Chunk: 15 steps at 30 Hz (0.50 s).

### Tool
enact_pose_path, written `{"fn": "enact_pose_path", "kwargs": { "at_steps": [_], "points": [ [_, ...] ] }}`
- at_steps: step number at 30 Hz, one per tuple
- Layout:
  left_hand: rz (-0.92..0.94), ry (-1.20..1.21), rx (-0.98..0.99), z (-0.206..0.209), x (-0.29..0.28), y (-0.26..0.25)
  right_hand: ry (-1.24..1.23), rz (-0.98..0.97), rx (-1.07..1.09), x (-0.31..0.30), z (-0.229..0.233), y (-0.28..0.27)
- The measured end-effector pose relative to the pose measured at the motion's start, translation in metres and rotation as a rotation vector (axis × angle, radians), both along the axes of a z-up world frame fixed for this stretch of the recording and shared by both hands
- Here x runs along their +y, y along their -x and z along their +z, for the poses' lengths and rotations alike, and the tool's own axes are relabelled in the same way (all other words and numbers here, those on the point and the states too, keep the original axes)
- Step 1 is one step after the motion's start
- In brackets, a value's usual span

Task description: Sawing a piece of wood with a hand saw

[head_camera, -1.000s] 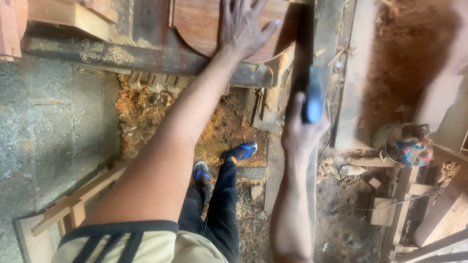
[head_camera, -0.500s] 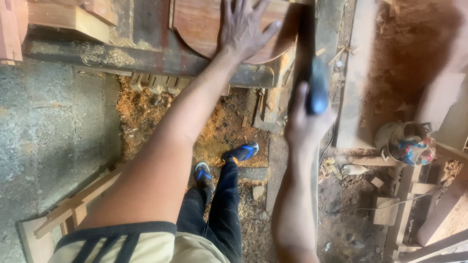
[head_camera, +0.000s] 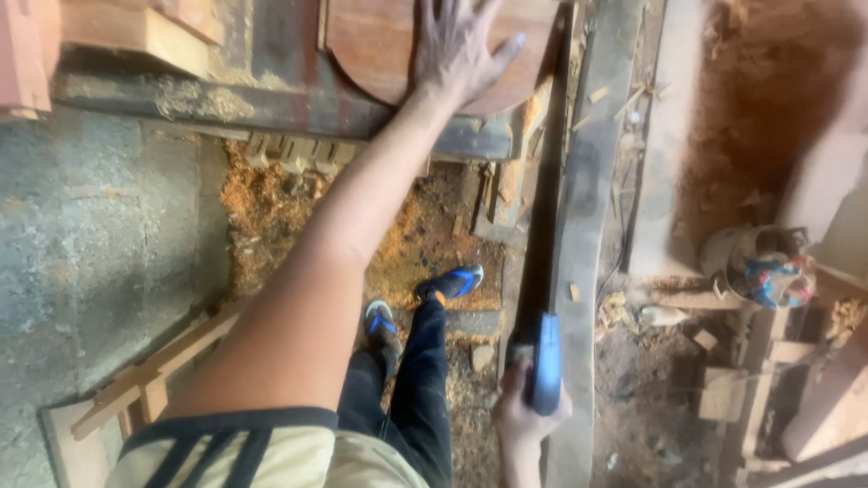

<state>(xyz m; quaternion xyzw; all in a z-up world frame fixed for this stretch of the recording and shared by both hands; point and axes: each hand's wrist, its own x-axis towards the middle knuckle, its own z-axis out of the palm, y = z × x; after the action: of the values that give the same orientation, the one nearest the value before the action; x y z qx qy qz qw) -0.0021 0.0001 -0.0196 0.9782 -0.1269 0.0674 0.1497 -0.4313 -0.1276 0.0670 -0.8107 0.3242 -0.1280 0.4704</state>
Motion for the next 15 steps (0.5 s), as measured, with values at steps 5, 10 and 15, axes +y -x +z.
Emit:
{"fn": "enact_pose_path", "kwargs": {
  "at_steps": [5, 10, 15],
  "points": [
    [-0.002, -0.095, 0.027, 0.012, 0.004, -0.009, 0.192, 0.118, -0.198, -0.003, 0.036, -0.175],
    [0.010, -0.038, 0.049, 0.007, 0.001, 0.002, 0.227, 0.311, -0.259, -0.010, 0.051, -0.224],
    [0.026, -0.046, 0.053, 0.008, -0.001, 0.001, 0.149, 0.174, -0.094, 0.002, 0.001, -0.006]
  ]
}}
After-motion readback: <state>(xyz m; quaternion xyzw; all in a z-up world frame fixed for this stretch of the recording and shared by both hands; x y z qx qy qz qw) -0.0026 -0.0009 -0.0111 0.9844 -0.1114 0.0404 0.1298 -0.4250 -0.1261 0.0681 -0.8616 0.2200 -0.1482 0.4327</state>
